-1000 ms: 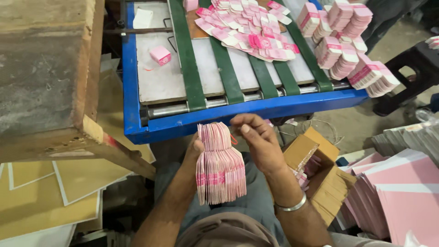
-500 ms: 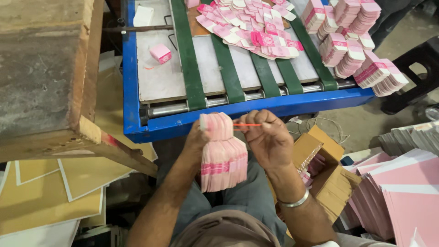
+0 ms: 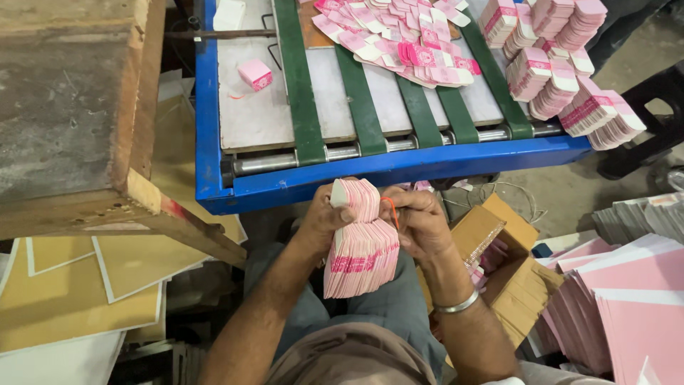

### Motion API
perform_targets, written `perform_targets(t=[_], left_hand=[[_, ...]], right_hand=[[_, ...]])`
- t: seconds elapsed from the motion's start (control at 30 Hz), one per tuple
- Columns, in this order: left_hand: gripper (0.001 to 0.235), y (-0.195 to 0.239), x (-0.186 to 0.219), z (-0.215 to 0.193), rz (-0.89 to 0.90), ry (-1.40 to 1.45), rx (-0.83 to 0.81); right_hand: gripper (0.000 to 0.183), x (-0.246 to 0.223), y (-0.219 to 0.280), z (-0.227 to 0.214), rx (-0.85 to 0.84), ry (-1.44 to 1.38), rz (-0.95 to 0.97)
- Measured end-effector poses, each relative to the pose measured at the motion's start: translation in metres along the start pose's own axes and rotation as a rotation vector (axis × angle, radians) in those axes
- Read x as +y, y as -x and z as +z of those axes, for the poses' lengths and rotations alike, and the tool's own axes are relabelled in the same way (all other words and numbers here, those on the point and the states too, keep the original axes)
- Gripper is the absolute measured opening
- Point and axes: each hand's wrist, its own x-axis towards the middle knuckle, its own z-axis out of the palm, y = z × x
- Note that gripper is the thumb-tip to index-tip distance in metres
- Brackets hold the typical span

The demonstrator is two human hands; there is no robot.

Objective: The person gathers pink and white paper packets from a conveyor belt, aligns them into neat stacks, and secures each stack with an orange rubber band. The person then places the bound stacks onto a wooden table beside the conveyor.

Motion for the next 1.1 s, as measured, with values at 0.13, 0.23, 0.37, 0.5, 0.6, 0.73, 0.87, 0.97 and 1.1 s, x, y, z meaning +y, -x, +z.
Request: perform_targets(t=[0.13, 0.23, 0.37, 0.5, 0.6, 0.73, 0.87, 0.97, 1.1], left_hand=[[0.063, -0.001, -0.003, -0.003, 0.025, -0.029, -0.031], [0.057, 0.004, -0.007, -0.009, -0.014, -0.070, 0.007], [0.043, -0.005, -0.001, -0.021, 0.135, -0.242, 0.122], [0.043, -0.015, 0.033, -0.017, 0.270, -0.726, 0.291], [0.057, -0.028, 0.055, -0.004, 0.473, -1.096, 0.393], [0.070, -0.044, 0.059, 0.016, 0.612, -1.144, 0.412], [0.075, -0.047, 0.057, 0.022, 0.714, -1.242, 0.394], [0.073, -0.045, 0.062, 0.016, 0.755, -1.209, 0.363], [0.072, -0.041, 0.063, 0.009, 0.761, -1.207, 0.324]], right_hand=[[0.032, 0.001, 0.003, -0.019, -0.126, 0.156, 0.041], [0.043, 0.004, 0.018, -0.050, -0.091, 0.194, 0.126], [0.054, 0.005, 0.023, -0.061, 0.028, 0.077, 0.151], [0.076, -0.021, 0.013, -0.003, 0.105, 0.504, 0.023], [0.094, -0.024, 0.006, 0.047, 0.118, 0.980, -0.089], [0.104, -0.022, -0.019, 0.084, 0.103, 1.552, -0.322], [0.108, -0.021, -0.050, 0.089, 0.055, 1.563, -0.403], [0.102, -0.021, -0.054, 0.093, 0.131, 1.582, -0.271], [0.096, -0.017, -0.062, 0.091, 0.166, 1.587, -0.193]])
